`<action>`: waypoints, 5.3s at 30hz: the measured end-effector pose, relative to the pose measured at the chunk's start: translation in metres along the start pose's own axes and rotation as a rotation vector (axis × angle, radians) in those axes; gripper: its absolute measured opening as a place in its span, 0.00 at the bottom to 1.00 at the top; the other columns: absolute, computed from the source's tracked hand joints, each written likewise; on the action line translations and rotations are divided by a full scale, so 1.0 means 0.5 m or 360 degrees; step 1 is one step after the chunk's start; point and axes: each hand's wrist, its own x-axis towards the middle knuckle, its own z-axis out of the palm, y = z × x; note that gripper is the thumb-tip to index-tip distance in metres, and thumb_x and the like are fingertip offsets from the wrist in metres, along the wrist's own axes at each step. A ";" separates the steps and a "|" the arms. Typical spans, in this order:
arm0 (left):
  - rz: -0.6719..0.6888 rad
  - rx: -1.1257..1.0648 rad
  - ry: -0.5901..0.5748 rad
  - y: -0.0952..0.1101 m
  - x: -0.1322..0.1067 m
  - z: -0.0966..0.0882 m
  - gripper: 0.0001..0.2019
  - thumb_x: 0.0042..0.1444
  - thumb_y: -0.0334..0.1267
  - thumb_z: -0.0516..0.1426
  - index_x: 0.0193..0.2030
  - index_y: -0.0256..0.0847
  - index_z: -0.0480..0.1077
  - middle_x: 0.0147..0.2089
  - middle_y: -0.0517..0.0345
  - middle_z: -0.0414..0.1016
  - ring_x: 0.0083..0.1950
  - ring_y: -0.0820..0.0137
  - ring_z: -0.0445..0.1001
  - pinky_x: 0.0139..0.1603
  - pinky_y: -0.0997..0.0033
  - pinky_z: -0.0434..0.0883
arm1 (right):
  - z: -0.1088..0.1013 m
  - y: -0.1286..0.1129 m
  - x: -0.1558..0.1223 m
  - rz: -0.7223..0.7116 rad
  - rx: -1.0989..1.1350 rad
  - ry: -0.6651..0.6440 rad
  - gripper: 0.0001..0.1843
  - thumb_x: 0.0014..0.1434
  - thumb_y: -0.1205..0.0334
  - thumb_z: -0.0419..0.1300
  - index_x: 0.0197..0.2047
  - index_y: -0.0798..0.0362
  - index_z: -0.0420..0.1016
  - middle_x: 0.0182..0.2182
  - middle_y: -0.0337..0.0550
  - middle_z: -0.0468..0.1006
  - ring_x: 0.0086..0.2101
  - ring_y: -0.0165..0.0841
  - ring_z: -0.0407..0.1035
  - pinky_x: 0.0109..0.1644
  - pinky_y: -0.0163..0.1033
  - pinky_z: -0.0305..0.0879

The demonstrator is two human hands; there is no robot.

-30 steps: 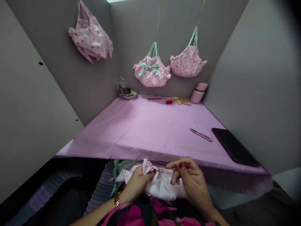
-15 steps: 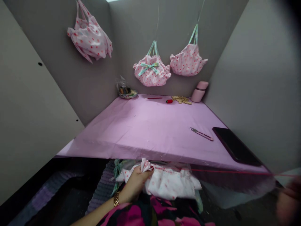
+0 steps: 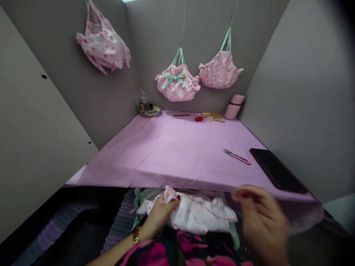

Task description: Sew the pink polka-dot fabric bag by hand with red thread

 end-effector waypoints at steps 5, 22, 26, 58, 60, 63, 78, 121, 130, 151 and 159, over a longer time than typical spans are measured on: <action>0.0017 -0.0001 -0.0064 0.001 -0.001 -0.002 0.09 0.43 0.37 0.59 0.30 0.34 0.69 0.26 0.56 0.72 0.28 0.70 0.68 0.32 0.72 0.63 | 0.107 0.035 -0.008 0.0266 0.0086 -0.0911 0.09 0.57 0.62 0.52 0.41 0.54 0.66 0.23 0.37 0.66 0.24 0.28 0.62 0.25 0.30 0.57; -0.0003 -0.0030 -0.0100 0.009 -0.009 0.002 0.11 0.43 0.40 0.59 0.30 0.33 0.68 0.25 0.56 0.69 0.26 0.71 0.66 0.32 0.71 0.63 | 0.118 0.056 -0.017 0.0468 0.0166 -0.1002 0.11 0.58 0.56 0.49 0.34 0.56 0.64 0.21 0.36 0.61 0.22 0.27 0.57 0.23 0.29 0.53; 0.0022 -0.0019 -0.0128 0.006 -0.007 -0.001 0.11 0.43 0.39 0.60 0.31 0.33 0.69 0.27 0.55 0.71 0.28 0.71 0.66 0.35 0.70 0.64 | 0.110 0.040 -0.008 0.0339 0.0024 -0.0920 0.11 0.58 0.58 0.47 0.31 0.56 0.63 0.21 0.36 0.62 0.22 0.27 0.57 0.23 0.29 0.53; 0.0002 0.0075 -0.0086 0.006 -0.006 0.001 0.13 0.40 0.42 0.61 0.30 0.34 0.70 0.27 0.55 0.72 0.29 0.69 0.68 0.33 0.71 0.64 | 0.105 0.024 -0.010 -0.0046 -0.0171 -0.1089 0.13 0.56 0.68 0.50 0.40 0.50 0.74 0.35 0.43 0.76 0.34 0.35 0.70 0.37 0.36 0.64; 0.0008 0.0090 -0.0080 0.006 -0.005 0.000 0.13 0.40 0.41 0.61 0.30 0.34 0.70 0.27 0.56 0.72 0.29 0.69 0.67 0.33 0.71 0.63 | 0.106 0.024 -0.010 -0.0055 -0.0179 -0.1093 0.13 0.56 0.68 0.50 0.39 0.50 0.74 0.34 0.43 0.76 0.34 0.35 0.70 0.37 0.36 0.63; 0.0036 0.0129 -0.0090 0.006 -0.006 -0.002 0.12 0.41 0.41 0.60 0.29 0.34 0.70 0.26 0.56 0.71 0.27 0.70 0.66 0.32 0.72 0.62 | 0.106 0.024 -0.010 -0.0059 -0.0194 -0.1095 0.13 0.56 0.68 0.50 0.38 0.50 0.75 0.33 0.42 0.76 0.33 0.35 0.69 0.36 0.35 0.63; 0.0096 0.0259 -0.0120 0.008 -0.007 0.000 0.09 0.43 0.39 0.59 0.26 0.34 0.67 0.23 0.60 0.67 0.23 0.75 0.62 0.26 0.76 0.60 | 0.113 0.047 -0.014 0.0290 0.0030 -0.1243 0.09 0.56 0.64 0.50 0.36 0.56 0.69 0.22 0.39 0.70 0.22 0.29 0.63 0.23 0.30 0.55; 0.0070 0.0317 -0.0104 0.009 -0.003 -0.002 0.10 0.41 0.40 0.59 0.27 0.35 0.67 0.22 0.61 0.66 0.22 0.75 0.60 0.26 0.76 0.58 | 0.115 0.058 -0.019 0.0466 0.0147 -0.1219 0.09 0.54 0.62 0.52 0.28 0.59 0.68 0.17 0.35 0.61 0.18 0.24 0.53 0.20 0.28 0.45; -0.0004 0.0129 -0.0205 0.004 -0.003 -0.002 0.14 0.40 0.44 0.60 0.29 0.34 0.69 0.24 0.57 0.69 0.24 0.73 0.64 0.28 0.74 0.61 | 0.123 0.090 -0.023 0.0677 0.0474 -0.1225 0.14 0.52 0.54 0.56 0.29 0.58 0.68 0.19 0.37 0.64 0.20 0.25 0.56 0.22 0.28 0.50; -0.0083 -0.0018 -0.0385 0.028 -0.017 0.007 0.12 0.42 0.40 0.60 0.32 0.34 0.71 0.24 0.57 0.70 0.27 0.69 0.68 0.35 0.68 0.63 | 0.116 0.067 -0.018 0.0465 0.0283 -0.1091 0.16 0.56 0.50 0.52 0.39 0.55 0.63 0.22 0.35 0.64 0.18 0.24 0.56 0.19 0.27 0.51; -0.0161 -0.0008 -0.0265 0.023 -0.010 0.012 0.21 0.34 0.47 0.62 0.33 0.34 0.73 0.27 0.51 0.75 0.31 0.62 0.71 0.38 0.63 0.65 | 0.011 0.147 0.208 -0.0245 -0.1409 -0.0203 0.18 0.55 0.61 0.52 0.48 0.58 0.62 0.45 0.53 0.65 0.45 0.41 0.59 0.47 0.42 0.55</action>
